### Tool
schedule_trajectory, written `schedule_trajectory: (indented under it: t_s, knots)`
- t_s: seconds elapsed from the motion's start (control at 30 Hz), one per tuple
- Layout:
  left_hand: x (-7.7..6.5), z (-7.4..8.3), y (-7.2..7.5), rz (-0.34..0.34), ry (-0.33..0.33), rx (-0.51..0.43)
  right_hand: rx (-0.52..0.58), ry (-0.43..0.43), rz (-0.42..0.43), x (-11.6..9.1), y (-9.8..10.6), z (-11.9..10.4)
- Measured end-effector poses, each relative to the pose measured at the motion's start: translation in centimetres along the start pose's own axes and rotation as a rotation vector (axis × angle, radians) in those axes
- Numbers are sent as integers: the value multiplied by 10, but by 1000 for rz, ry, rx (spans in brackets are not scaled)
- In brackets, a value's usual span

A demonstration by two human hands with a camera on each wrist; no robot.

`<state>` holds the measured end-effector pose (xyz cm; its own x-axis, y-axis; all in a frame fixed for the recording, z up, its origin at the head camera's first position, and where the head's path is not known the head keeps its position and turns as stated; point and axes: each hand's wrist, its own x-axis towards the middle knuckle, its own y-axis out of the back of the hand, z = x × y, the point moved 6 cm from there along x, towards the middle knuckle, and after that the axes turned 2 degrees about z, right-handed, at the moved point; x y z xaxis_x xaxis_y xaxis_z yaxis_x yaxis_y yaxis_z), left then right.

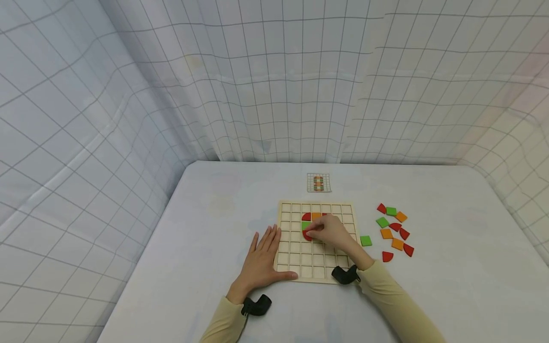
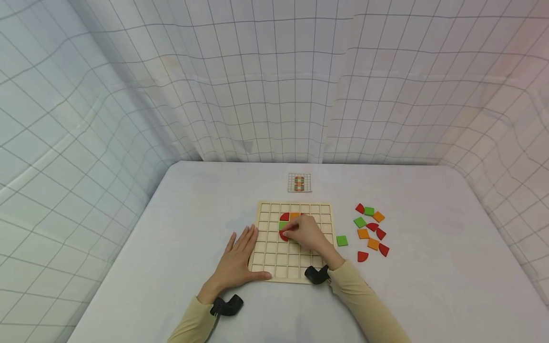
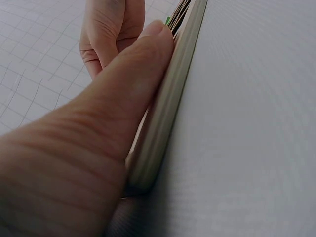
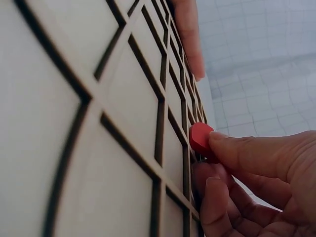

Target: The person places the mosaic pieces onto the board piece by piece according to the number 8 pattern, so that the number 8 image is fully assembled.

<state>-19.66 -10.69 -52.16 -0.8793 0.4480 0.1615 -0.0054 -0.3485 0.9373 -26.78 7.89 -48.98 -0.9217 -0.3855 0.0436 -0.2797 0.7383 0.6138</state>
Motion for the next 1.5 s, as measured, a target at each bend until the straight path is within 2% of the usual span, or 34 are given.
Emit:
schedule_trajectory:
  t_s: [0.67, 0.83, 0.97, 1.1, 1.3, 1.5]
  knots:
    - [0, 2, 2, -14, -9, 17, -40, 24, 37, -3, 1, -5]
    - [0, 2, 2, -11, -8, 19, -46, -9, 34, -5, 1, -5]
    - [0, 1, 1, -7, -6, 12, -75, -27, 35, -7, 2, -4]
    - [0, 1, 0, -2, -6, 21, -120, 0, 44, -11, 4, -4]
    - [0, 1, -1, -5, 3, 28, -124, 38, 103, -20, 13, 0]
    - [1, 0, -1, -9, 7, 30, -170, 101, 222, -30, 36, 1]
